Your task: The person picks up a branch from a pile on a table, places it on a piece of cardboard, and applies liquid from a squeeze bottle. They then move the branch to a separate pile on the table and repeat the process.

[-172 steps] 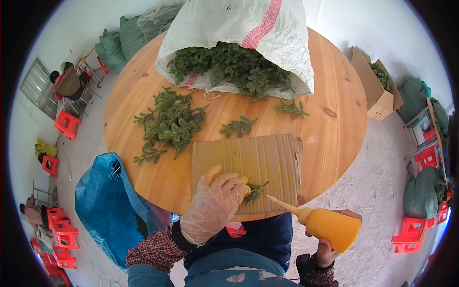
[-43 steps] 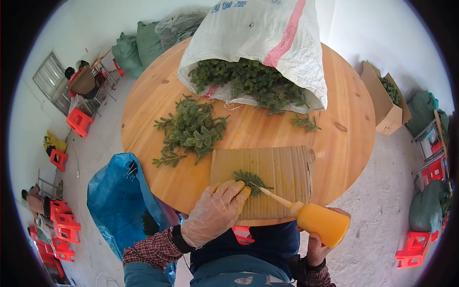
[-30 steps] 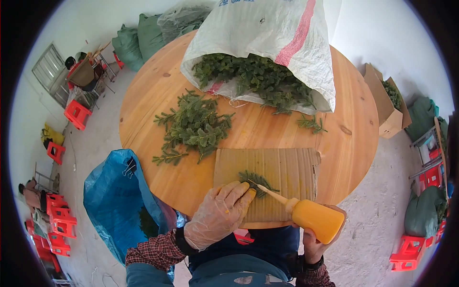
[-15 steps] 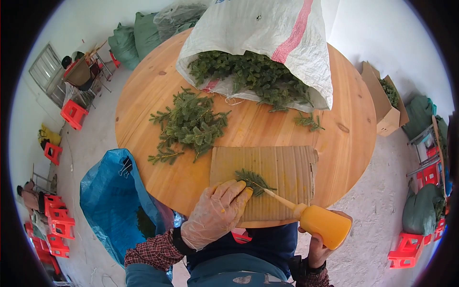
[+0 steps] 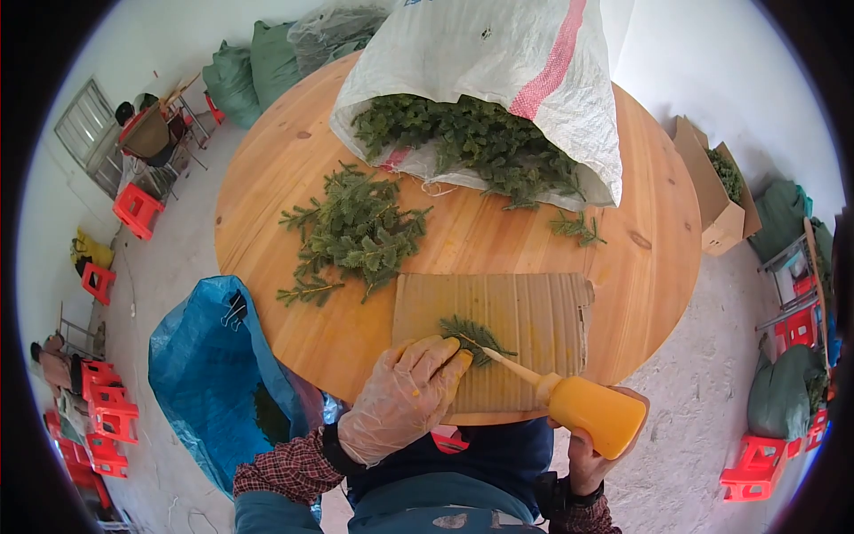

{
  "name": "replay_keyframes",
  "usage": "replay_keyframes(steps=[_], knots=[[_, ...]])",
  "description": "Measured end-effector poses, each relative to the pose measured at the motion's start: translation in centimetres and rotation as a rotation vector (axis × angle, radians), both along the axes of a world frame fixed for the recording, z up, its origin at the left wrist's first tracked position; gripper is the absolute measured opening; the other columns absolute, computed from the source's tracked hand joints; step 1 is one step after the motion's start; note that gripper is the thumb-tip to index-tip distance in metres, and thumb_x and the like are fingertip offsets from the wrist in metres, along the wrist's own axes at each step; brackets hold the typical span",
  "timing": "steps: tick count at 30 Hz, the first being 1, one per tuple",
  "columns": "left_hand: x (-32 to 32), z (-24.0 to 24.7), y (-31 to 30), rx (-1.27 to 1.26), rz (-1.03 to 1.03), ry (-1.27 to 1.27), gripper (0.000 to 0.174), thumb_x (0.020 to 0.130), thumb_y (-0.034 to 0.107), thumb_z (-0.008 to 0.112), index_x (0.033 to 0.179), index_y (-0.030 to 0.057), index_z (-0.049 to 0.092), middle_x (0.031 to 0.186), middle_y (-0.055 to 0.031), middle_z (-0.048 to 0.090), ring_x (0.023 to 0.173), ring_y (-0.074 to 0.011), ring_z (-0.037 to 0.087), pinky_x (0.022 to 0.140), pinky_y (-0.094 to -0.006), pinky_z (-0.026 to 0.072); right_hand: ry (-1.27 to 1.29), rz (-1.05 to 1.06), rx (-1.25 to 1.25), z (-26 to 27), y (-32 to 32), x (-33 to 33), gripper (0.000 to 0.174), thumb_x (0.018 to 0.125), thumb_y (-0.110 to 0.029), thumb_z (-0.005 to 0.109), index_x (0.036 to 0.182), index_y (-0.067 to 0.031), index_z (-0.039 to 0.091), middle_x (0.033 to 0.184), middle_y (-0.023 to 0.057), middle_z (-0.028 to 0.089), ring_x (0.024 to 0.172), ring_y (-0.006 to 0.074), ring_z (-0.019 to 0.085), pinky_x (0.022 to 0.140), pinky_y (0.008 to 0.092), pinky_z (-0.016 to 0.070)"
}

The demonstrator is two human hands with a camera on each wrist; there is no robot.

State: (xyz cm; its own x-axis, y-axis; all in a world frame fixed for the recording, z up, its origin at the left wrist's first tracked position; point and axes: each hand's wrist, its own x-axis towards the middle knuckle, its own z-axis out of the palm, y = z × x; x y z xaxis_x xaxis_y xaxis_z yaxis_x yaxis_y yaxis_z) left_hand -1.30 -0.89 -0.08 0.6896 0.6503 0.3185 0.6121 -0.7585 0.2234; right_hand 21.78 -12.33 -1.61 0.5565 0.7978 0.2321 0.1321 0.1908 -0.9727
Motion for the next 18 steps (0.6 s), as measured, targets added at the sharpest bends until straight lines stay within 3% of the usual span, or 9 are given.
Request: replay_keyframes(steps=[4,8,18], knots=[[0.0,0.0,0.0,-0.011,0.001,-0.010,0.044,0.081,0.010,0.068,0.125,0.0084,0.064,0.128,-0.0086,0.058,0.120,-0.0257,0.055,0.097,-0.0415,0.0431,-0.088,-0.035,-0.023,0.0,-0.7,0.7,0.084,0.077,-0.052,0.084,0.124,-0.0013,0.037,0.108,0.0170,0.058,0.091,0.0277,0.069,0.084,0.0381,0.0561],[0.0,0.0,0.0,-0.003,-0.001,-0.012,0.044,0.081,0.010,0.068,0.125,0.0083,0.065,0.128,-0.0088,0.058,0.120,-0.0262,0.056,0.097,-0.0421,0.0430,0.020,-0.050,-0.058,0.6,-1.2,0.8,0.084,0.077,-0.055,0.083,0.123,-0.0002,0.038,0.107,0.0157,0.057,0.091,0.0260,0.067,0.083,0.0371,0.0549],[0.1,0.0,0.0,0.007,-0.006,-0.016,0.046,0.080,0.009,0.069,0.126,0.0084,0.064,0.128,-0.0088,0.058,0.120,-0.0279,0.055,0.097,-0.0428,0.0426,-0.243,-0.211,-0.091,-0.8,-2.6,1.8,0.074,0.082,-0.064,0.073,0.115,-0.0016,0.051,0.104,0.0099,0.052,0.092,0.0214,0.059,0.079,0.0365,0.0486]])
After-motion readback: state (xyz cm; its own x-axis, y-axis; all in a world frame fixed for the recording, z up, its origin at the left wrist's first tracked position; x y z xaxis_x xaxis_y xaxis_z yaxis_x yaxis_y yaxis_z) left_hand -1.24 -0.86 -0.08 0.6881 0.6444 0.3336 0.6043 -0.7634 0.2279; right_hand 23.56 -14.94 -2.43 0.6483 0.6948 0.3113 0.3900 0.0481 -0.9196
